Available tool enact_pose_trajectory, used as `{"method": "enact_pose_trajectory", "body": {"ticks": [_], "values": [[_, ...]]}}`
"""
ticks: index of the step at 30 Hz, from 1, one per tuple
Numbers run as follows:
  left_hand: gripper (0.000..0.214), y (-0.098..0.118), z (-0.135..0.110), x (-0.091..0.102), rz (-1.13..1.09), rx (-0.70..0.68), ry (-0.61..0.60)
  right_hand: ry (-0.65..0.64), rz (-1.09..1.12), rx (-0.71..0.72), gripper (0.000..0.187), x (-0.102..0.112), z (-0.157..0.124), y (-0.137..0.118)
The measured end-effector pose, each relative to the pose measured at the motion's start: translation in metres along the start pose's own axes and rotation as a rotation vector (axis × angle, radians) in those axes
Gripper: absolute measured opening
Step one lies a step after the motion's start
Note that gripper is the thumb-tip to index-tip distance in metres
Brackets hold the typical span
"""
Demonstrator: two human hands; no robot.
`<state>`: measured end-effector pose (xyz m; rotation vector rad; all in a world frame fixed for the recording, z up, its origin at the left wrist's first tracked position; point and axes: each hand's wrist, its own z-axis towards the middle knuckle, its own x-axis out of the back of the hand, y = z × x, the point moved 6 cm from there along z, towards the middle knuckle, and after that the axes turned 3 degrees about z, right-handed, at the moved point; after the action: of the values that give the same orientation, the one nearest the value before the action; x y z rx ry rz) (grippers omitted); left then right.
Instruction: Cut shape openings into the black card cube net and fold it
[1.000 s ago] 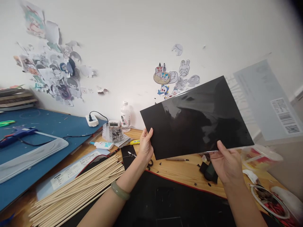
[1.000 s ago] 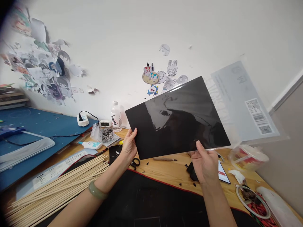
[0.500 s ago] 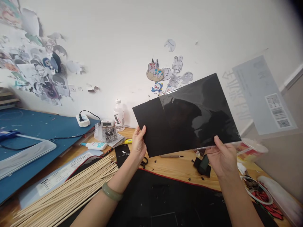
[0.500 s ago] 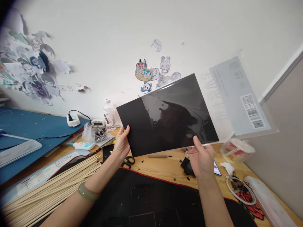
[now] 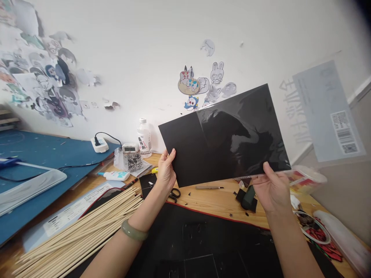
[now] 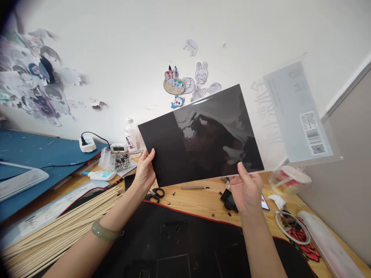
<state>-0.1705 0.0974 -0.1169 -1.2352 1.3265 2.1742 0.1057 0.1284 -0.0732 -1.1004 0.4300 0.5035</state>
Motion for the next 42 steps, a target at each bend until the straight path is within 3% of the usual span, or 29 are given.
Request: {"method": "enact_pose_trajectory", "body": {"ticks": [9, 13, 20, 34, 42], "values": [[0.023, -0.005, -0.003, -0.001, -0.039, 0.05, 0.001, -0.009, -0.021, -0.028, 0.002, -0.005, -0.004, 0.009], [0.019, -0.008, -0.008, -0.004, -0.069, 0.075, 0.018, -0.049, -0.012, -0.088, 0.012, -0.011, -0.009, 0.02], [0.016, -0.009, -0.012, -0.007, -0.082, 0.079, 0.013, -0.076, -0.042, -0.134, 0.012, -0.013, -0.014, 0.032], [0.014, -0.003, -0.016, -0.013, -0.061, 0.023, -0.036, -0.173, -0.023, -0.186, 0.01, -0.028, -0.026, 0.045], [0.026, 0.007, -0.017, -0.017, 0.029, -0.114, -0.044, -0.16, -0.063, -0.18, 0.01, -0.029, -0.027, 0.045]]}}
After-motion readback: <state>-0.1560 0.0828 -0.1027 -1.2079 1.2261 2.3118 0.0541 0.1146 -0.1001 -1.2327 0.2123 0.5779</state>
